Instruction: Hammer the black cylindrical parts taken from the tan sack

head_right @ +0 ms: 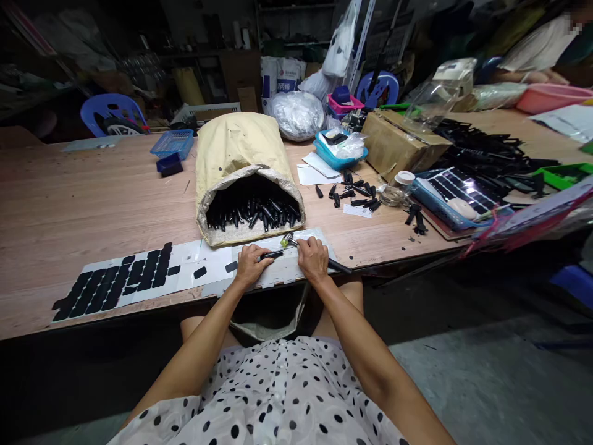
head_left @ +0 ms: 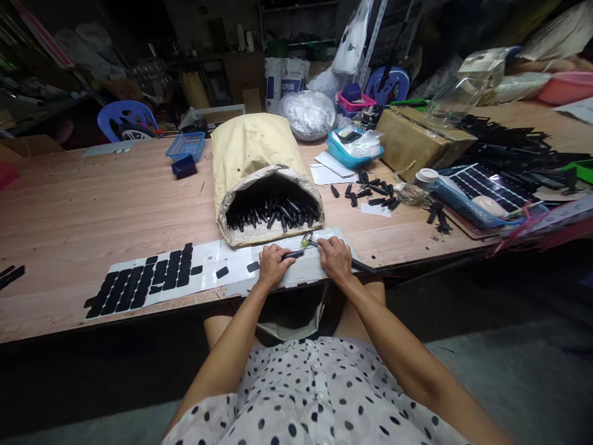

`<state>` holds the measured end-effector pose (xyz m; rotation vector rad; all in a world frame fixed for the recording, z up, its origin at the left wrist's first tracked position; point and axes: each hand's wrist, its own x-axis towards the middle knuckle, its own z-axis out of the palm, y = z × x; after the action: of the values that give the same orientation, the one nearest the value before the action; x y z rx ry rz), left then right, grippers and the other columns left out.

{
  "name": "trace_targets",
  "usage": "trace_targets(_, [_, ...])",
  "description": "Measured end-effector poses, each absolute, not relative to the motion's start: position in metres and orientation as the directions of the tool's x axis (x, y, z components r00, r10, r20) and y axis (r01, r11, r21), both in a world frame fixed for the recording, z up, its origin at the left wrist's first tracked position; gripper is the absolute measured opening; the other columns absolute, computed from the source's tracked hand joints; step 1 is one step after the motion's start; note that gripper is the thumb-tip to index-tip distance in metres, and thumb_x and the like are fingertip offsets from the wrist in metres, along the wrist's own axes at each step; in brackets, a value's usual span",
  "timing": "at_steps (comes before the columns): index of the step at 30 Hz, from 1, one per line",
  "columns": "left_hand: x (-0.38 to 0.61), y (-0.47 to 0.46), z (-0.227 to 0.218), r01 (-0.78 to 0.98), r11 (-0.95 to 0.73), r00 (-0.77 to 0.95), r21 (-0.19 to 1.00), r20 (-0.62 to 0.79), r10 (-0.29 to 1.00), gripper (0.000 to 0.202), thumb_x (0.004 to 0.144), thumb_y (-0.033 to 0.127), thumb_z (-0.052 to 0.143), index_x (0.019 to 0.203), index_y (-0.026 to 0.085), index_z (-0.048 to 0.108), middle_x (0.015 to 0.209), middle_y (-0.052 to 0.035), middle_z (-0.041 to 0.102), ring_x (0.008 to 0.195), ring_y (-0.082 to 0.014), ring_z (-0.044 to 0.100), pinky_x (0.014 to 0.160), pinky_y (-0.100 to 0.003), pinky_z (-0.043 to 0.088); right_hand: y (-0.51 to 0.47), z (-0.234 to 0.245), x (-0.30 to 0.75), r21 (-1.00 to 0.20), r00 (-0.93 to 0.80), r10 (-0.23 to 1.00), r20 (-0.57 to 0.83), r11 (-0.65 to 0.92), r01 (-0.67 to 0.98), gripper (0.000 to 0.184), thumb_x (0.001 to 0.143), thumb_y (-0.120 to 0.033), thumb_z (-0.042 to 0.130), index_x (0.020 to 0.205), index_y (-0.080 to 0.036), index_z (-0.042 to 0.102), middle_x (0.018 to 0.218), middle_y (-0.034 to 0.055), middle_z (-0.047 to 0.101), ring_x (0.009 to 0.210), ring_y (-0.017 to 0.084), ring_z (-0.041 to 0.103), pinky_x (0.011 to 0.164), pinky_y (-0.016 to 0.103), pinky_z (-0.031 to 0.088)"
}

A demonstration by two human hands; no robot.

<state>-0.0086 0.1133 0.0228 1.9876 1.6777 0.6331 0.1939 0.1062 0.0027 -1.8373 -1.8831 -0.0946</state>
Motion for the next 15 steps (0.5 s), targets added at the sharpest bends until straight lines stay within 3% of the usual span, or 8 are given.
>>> trace_targets(8, [-0.007,0.111,0.027,0.790,-0.150,0.149,0.594,0.050,0.988,0.012,0.085,0.028,0.072,0.096,0.026,0.074,0.100,-0.0030,0.067,0.104,-0.0249,0.053,0.092,-0.039,0.040,0.077,0.012,0.181,-0.543,0.055,0.908,0.415,0.199,0.816,0.034,0.099,-0.028,0.041,0.113,-0.024,0.071,0.094,0.0067,0.066,0.090,0.020,0.062,0.081,0.030,0.049])
trace_targets(15, [-0.005,0.112,0.024,0.797,-0.157,0.144,0.584,0.069,0.987,0.011,0.086,0.030,0.070,0.096,0.027,0.076,0.099,-0.0032,0.066,0.103,-0.0239,0.053,0.091,-0.038,0.040,0.063,0.021,0.167,-0.539,0.030,0.891,0.454,0.248,0.805,0.037,0.101,-0.031,0.038,0.115,-0.024,0.071,0.095,0.0069,0.068,0.091,0.019,0.064,0.081,0.028,0.051])
